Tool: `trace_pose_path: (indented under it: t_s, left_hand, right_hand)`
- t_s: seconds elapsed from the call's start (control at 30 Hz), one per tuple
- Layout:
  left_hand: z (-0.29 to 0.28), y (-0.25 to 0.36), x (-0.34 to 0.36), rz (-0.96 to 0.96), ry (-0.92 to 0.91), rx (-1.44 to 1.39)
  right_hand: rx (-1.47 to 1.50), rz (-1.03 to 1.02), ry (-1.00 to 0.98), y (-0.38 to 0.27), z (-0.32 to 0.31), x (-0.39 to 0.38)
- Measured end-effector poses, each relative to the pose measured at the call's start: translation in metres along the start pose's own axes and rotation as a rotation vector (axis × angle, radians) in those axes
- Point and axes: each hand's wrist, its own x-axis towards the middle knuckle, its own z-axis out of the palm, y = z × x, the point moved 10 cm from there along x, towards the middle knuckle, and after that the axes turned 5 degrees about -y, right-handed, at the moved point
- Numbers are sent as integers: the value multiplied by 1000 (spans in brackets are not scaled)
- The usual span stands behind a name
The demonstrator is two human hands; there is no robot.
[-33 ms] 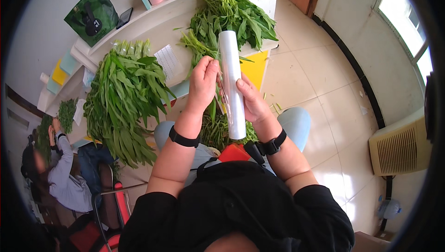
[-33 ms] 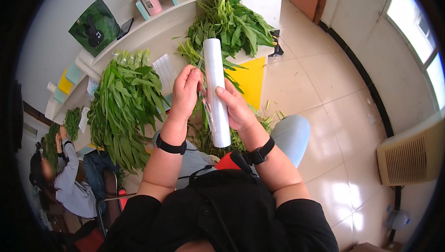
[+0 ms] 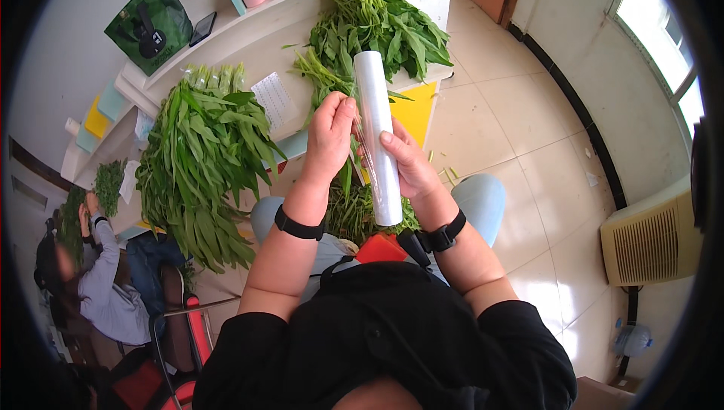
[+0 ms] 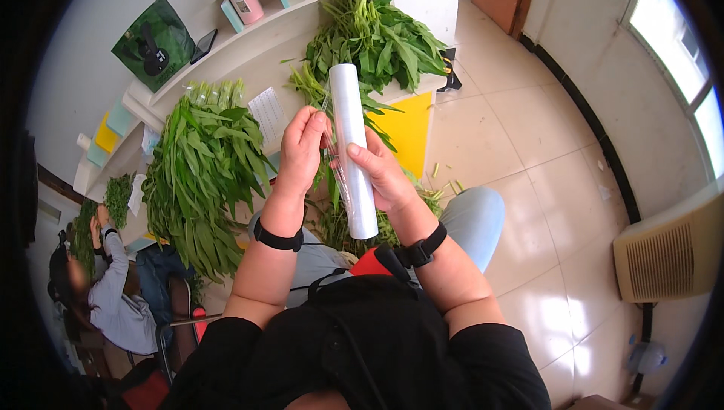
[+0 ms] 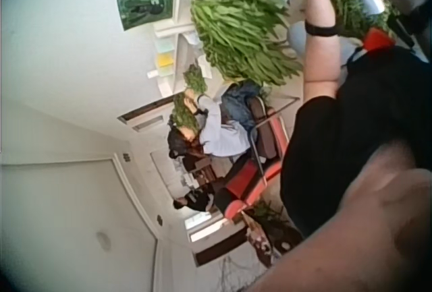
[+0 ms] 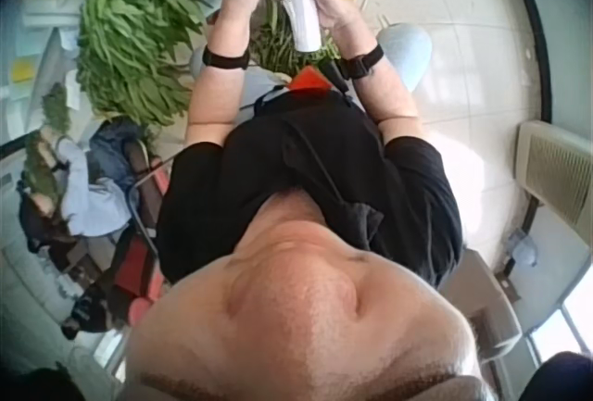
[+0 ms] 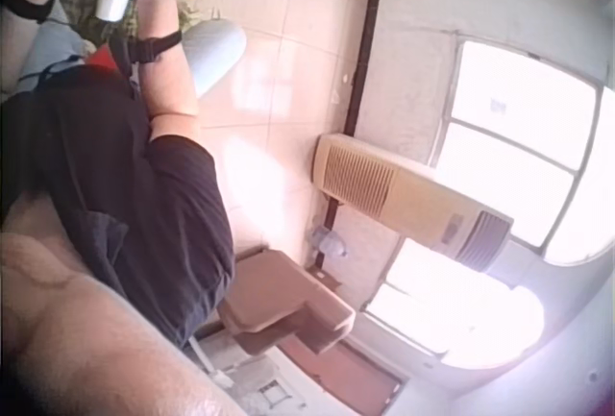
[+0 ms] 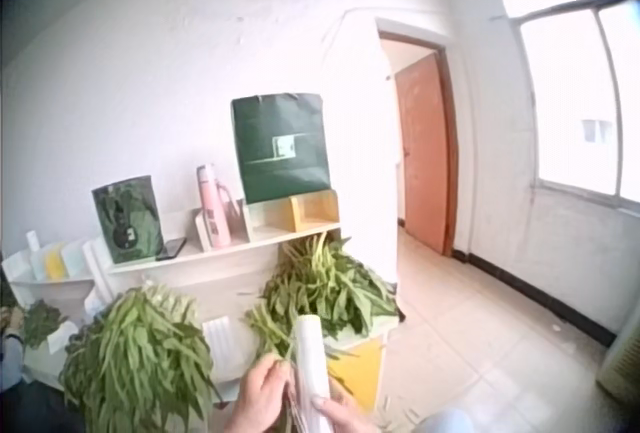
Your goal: Bundling morning glory vegetables using plastic wrap and rubber bands.
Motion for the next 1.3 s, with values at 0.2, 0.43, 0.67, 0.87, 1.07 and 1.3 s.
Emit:
trace_pose_path:
  t_s: [0.2,0.43,0.67,0.87,1.07,1.3]
  left_hand:
    - [-11,-18,-2,-66,76,43]
    - [-21,-19,-11,19,338,243]
    - [-20,0,-10,112,307,403]
    - [-12,3,-8,-55,229,248]
    - [-18,11,-8,3,207,267]
    - [-22,20,-11,-16,190,216]
  right_hand:
    - [-354,-64,221,-5,-23,0]
    - [-782,-184,281,-14,-12,-1]
    - [38,26,208,27,-33,0]
    - [188,78,80,48,-37,-1]
    - [294,132,9,51,-44,-7]
    - [248,76,-28,43,-45,-13]
